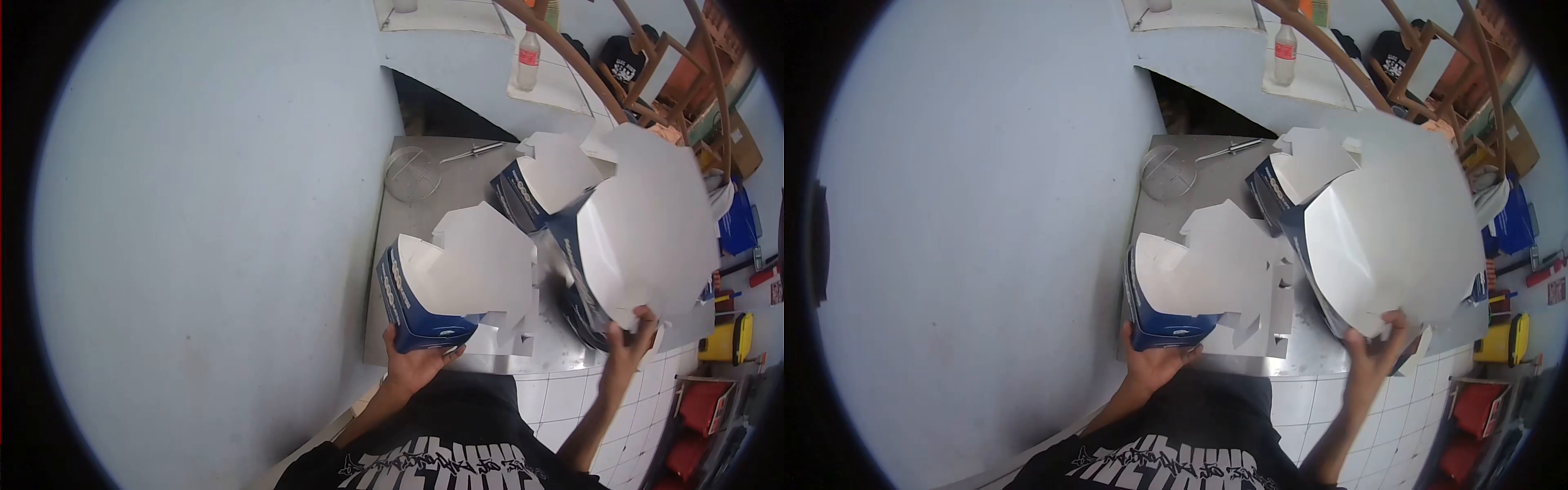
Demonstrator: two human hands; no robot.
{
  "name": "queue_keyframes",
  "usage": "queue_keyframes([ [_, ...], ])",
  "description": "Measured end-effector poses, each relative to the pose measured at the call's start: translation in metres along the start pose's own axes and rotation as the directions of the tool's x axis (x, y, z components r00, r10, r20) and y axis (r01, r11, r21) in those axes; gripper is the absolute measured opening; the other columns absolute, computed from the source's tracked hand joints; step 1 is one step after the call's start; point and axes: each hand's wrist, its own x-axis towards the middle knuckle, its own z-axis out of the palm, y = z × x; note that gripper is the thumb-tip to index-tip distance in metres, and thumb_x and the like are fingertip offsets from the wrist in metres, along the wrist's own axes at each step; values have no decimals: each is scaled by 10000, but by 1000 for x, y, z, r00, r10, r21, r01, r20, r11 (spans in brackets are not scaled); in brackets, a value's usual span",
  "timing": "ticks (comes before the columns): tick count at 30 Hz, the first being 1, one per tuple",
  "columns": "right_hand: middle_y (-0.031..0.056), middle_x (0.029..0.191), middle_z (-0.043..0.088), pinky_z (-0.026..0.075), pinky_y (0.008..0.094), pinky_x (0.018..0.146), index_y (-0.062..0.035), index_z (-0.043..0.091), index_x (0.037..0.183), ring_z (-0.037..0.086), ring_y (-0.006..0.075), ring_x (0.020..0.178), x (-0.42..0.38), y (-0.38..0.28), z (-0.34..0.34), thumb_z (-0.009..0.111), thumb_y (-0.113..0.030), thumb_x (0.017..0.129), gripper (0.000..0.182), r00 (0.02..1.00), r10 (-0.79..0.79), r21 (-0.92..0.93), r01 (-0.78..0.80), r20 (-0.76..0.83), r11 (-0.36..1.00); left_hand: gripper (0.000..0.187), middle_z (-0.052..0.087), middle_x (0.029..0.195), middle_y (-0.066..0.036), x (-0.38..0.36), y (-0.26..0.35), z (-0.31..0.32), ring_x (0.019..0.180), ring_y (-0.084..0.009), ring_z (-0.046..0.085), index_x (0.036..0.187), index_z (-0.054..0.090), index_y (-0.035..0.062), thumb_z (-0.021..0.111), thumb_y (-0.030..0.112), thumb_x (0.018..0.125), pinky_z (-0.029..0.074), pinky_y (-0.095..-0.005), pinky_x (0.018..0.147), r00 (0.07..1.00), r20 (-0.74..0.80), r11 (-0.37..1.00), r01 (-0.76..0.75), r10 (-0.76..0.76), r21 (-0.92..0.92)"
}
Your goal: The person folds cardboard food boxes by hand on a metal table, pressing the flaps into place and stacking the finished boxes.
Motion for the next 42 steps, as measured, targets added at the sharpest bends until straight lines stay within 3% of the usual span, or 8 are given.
queue_keyframes([
  [3, 36, 1096, 497, 409, 273, 860, -104, 419, 1200, 488, 148, 994, -15, -4, 44, 755, -105, 841, 491, 964, 259, 133, -265, 58, 955, 924, 400, 1470, -143, -1, 8, 6, 1346, -360, 394, 1479, 340, 157, 506, 763, 801, 358, -562, 1074, 998, -31, 999, -47, 46, -21],
  [10, 160, 1303, 408, 463, 397, 931, -37, 305, 1438, 425, 297, 1219, -41, 74, 72, 880, -94, 662, 968, 990, -114, -403, 136, 79, 905, 906, 375, 1509, -124, -2, 21, 9, 1357, -389, 372, 1476, 364, 196, 508, 771, 791, 368, -615, 1038, 988, 52, 972, -132, 145, -195],
  [14, 285, 1441, 261, 413, 447, 1042, -18, 406, 1161, 340, 433, 1339, -66, 74, 94, 914, -210, 660, 739, 960, 211, -285, -153, 184, 946, 919, 377, 1515, -134, -7, 25, 20, 1346, -405, 391, 1493, 344, 187, 511, 763, 797, 396, -623, 1013, 982, 113, 918, -95, 149, -385],
  [17, 318, 1482, 219, 492, 430, 947, -38, 390, 1399, 378, 430, 1324, -75, 65, 103, 870, -276, 729, 858, 837, 366, -353, -225, 407, 908, 935, 374, 1519, -135, -5, 32, 23, 1343, -404, 405, 1504, 324, 177, 528, 754, 797, 391, -624, 1024, 981, 132, 939, -91, 141, -331],
  [23, 193, 1362, 506, 528, 382, 832, -47, 548, 1278, 557, 300, 1185, -40, 14, 79, 762, -174, 831, 512, 986, 11, -220, 26, 168, 975, 950, 359, 1523, -128, -6, 28, 15, 1377, -392, 354, 1509, 311, 210, 549, 757, 770, 378, -640, 1019, 986, 46, 941, -170, 163, 294],
  [29, 163, 1218, 613, 521, 386, 886, -60, 600, 1218, 602, 312, 1091, -20, -78, 77, 693, -136, 872, 366, 690, -263, -148, 475, 674, 867, 912, 440, 1469, -99, -8, 2, 4, 1349, -328, 420, 1484, 357, 191, 636, 660, 752, 351, -589, 1077, 991, 1, 859, -114, 131, 500],
  [33, 166, 1184, 633, 487, 410, 946, -70, 582, 1272, 592, 351, 1105, -25, -61, 81, 616, -173, 927, 362, 502, 73, -202, 208, 862, 957, 860, 496, 1424, -65, -7, 2, 36, 1332, -267, 450, 1457, 398, 182, 685, 597, 760, 335, -541, 1112, 984, 75, 828, -175, 160, 532],
  [42, 182, 1135, 608, 455, 403, 946, -25, 620, 1163, 564, 356, 1099, -26, -58, 82, 542, -299, 995, 331, 400, -109, 40, 177, 910, 983, 799, 522, 1388, -50, -8, 2, 10, 1301, -265, 475, 1418, 447, 180, 672, 611, 783, 370, -522, 1086, 986, 27, 874, -156, 162, 460],
])
